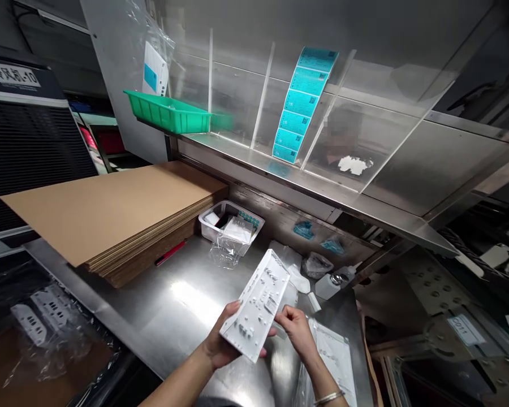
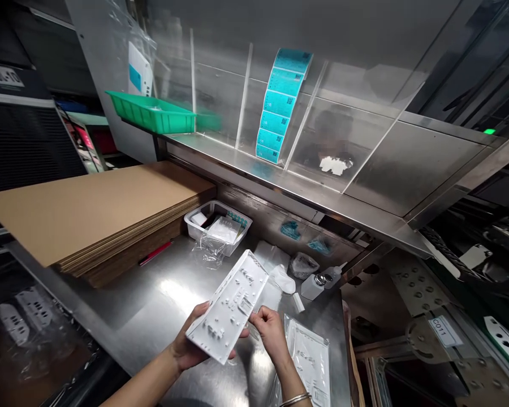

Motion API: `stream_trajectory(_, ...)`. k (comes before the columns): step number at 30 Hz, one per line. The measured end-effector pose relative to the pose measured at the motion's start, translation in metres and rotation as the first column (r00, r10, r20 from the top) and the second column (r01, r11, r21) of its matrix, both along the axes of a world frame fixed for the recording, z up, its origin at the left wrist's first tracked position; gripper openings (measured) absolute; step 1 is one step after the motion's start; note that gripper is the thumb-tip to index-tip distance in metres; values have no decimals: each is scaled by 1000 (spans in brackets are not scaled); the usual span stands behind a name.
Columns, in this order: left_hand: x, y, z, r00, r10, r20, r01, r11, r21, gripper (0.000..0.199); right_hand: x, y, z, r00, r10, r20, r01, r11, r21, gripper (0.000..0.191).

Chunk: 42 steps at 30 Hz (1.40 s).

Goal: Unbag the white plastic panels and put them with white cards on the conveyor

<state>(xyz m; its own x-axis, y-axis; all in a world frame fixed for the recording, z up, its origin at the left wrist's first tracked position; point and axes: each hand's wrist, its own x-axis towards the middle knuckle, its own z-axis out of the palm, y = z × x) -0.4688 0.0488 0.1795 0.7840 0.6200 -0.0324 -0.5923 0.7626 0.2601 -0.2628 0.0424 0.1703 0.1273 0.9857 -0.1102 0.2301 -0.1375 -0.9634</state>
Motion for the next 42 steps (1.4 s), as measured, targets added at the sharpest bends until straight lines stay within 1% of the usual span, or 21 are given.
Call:
stream_trajectory(3, 14, 4, -3, 999, -12, -48, 11, 1000, -24, 57, -13, -11, -12, 996, 25, -80, -31, 997, -75, 39)
stream_trajectory(6, 24, 4, -7, 994, 36, -101, -46, 994, -101, 58, -19, -18, -21, 939, -120, -322, 83, 988, -128, 30)
stream_trajectory(8, 26, 3, -8, 991, 90, -97, -103, 984, -144, 59, -18, -19, -23, 788, -257, -560, 181, 965, -189, 22)
stream_trajectory(10, 21, 2, -10, 987, 146, -65, -155, 976, -156, 58, -10, -20, -18, 529, -381, -758, 274, 922, -272, 20)
stream_trajectory(12, 10, 3, -12, 982, 186, -28, -188, 972, -141, 60, 2, -19, -7, 297, -421, -857, 357, 882, -309, 20)
stream_trajectory(13, 2, 3, -14, 981, 196, -15, -196, 972, -132, 62, 9, -19, 0, 241, -399, -885, 383, 877, -291, 22)
stream_trajectory(14, -7, 3, -15, 979, 202, -8, -201, 971, -126, 64, 14, -18, 7, 234, -360, -903, 393, 885, -250, 24)
stream_trajectory(15, -16, 2, -17, 979, 205, -11, -205, 971, -122, 65, 19, -17, 14, 274, -321, -907, 397, 897, -198, 26)
stream_trajectory(16, -27, 0, -18, 978, 209, -21, -210, 971, -117, 66, 21, -16, 20, 363, -293, -885, 390, 910, -141, 27)
stream_trajectory(19, -57, -10, -15, 975, 215, -54, -217, 975, -41, 66, 15, -13, 24, 760, -270, -591, 330, 944, -8, 25)
stream_trajectory(20, -66, -14, -11, 976, 207, -72, -207, 978, 11, 65, 10, -12, 21, 854, -255, -453, 289, 957, 7, 26)
stream_trajectory(22, -80, -23, -3, 976, 168, -139, -148, 978, 146, 62, 2, -12, 9, 947, -191, -257, 194, 981, -13, 29)
stream_trajectory(24, -85, -30, 4, 961, 101, -258, -30, 964, 266, 65, -3, -12, -5, 971, -142, -191, 133, 989, -58, 31)
stream_trajectory(26, -80, -34, 5, 911, 29, -412, 112, 943, 315, 73, -3, -12, -19, 977, -140, -163, 129, 989, -79, 31)
stream_trajectory(29, -62, -35, -9, 791, -65, -608, 264, 933, 244, 72, 2, -11, -35, 973, -184, -139, 173, 981, -88, 29)
stream_trajectory(31, -48, -35, -25, 743, -115, -660, 312, 931, 189, 71, 5, -9, -42, 968, -214, -128, 203, 975, -94, 28)
stream_trajectory(34, -33, -35, -45, 771, -133, -623, 311, 932, 185, 67, 8, -8, -43, 961, -255, -105, 247, 966, -82, 28)
stream_trajectory(37, -21, -37, -51, 794, -109, -597, 231, 964, 130, 62, 4, -12, -29, 957, -281, -75, 282, 960, -3, 31)
stream_trajectory(38, -17, -38, -49, 796, -99, -597, 191, 977, 93, 61, 1, -15, -22, 965, -259, -33, 261, 963, 65, 31)
stream_trajectory(40, -8, -40, -37, 815, -136, -564, 152, 988, -19, 54, -6, -22, -9, 976, -163, 146, 125, 962, 241, 26)
stream_trajectory(42, 0, -40, -19, 891, -195, -409, 149, 979, -142, 53, -14, -28, -1, 922, -97, 375, -54, 926, 374, 22)
